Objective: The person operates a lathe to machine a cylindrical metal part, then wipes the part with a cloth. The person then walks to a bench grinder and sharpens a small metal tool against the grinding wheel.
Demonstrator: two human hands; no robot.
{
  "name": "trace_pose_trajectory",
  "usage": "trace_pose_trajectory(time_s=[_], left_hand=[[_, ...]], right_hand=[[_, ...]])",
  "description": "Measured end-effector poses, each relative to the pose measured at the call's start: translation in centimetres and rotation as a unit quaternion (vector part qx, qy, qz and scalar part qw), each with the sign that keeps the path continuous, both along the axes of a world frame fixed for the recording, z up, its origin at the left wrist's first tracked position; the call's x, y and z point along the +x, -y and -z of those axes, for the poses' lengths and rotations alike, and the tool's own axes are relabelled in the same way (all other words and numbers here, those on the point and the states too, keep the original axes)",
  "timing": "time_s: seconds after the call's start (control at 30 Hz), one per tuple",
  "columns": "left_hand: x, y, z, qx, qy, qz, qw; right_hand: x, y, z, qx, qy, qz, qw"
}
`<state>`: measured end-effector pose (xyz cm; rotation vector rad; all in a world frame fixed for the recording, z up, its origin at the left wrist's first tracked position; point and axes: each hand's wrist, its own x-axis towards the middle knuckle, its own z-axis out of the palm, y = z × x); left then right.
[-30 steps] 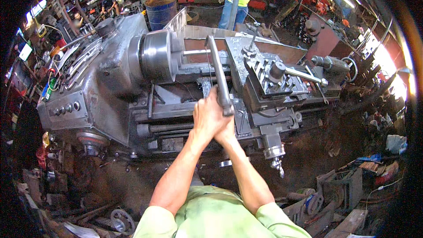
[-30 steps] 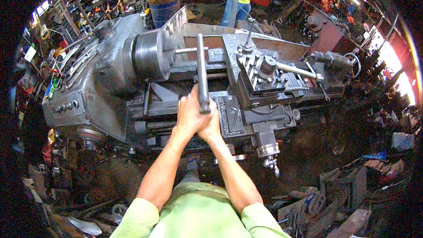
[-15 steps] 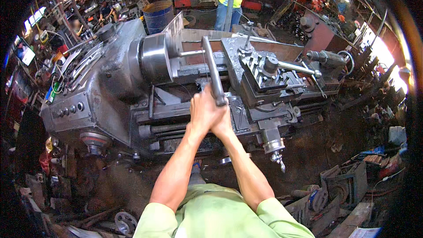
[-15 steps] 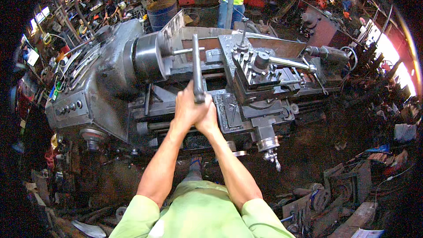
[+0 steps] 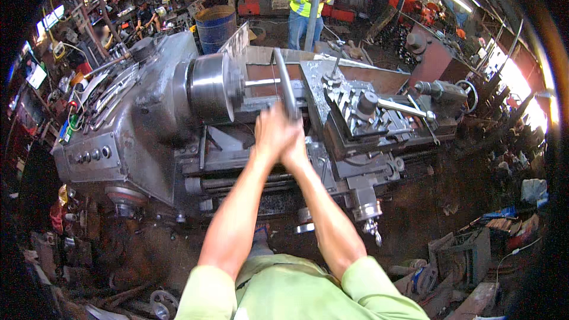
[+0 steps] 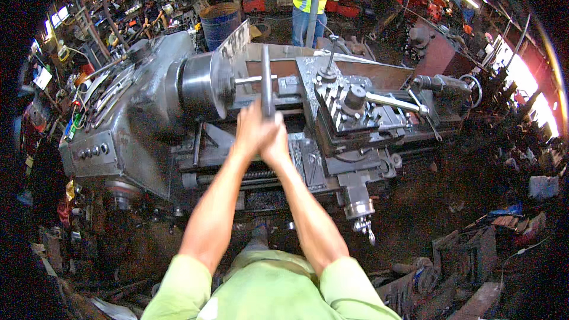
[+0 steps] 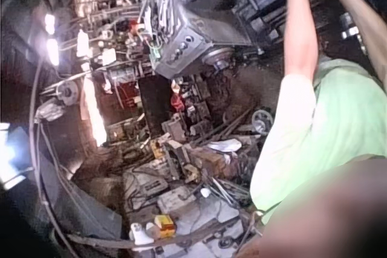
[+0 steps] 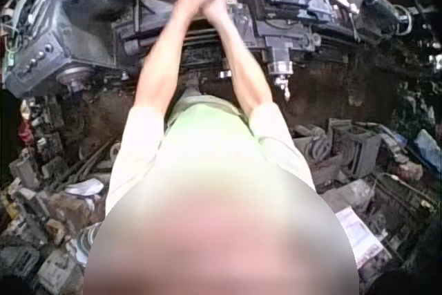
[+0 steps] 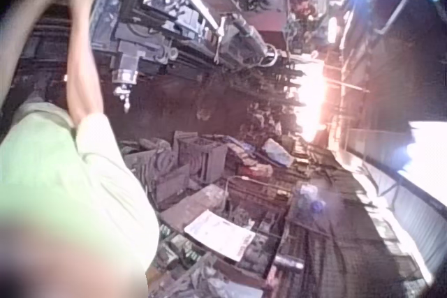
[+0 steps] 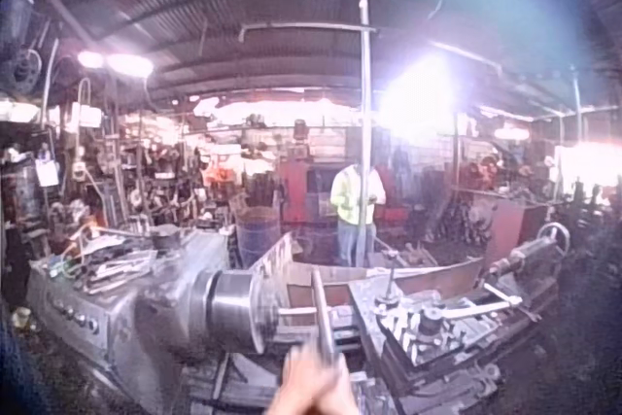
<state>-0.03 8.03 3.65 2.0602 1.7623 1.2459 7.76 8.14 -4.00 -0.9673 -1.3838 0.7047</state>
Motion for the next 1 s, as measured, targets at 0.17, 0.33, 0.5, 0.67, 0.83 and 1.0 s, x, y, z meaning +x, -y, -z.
trace_pose_trajectory(time_s=[0.17, 0.33, 0.5, 0.67, 0.83, 1.0], left_hand=[[-0.4, 8.3, 3.2, -0.066, 0.107, 0.091, 0.988], [-0.6, -2.9, -0.5, 0.019, 0.011, 0.053, 0.998], [-0.7, -4.6, -0.7, -0.07, 0.039, -0.003, 0.997], [0.3, 6.0, 1.7, -0.052, 0.111, 0.063, 0.99], [-0.4, 3.5, 0.6, 0.044, 0.024, 0.058, 0.997], [-0.2, -4.4, -1.3, -0.053, -0.003, 0.003, 0.999]], right_hand=[[1.3, 8.9, 0.3, -0.127, 0.123, -0.041, 0.983], [-0.4, -2.6, -1.3, 0.028, 0.017, -0.023, 0.999], [0.0, -4.2, -2.1, -0.013, 0.091, -0.021, 0.996], [1.2, 7.0, -0.6, 0.031, 0.136, 0.028, 0.99], [0.6, 3.8, 0.2, -0.043, 0.093, -0.012, 0.995], [0.1, -4.8, -0.8, -0.062, 0.09, -0.025, 0.994]])
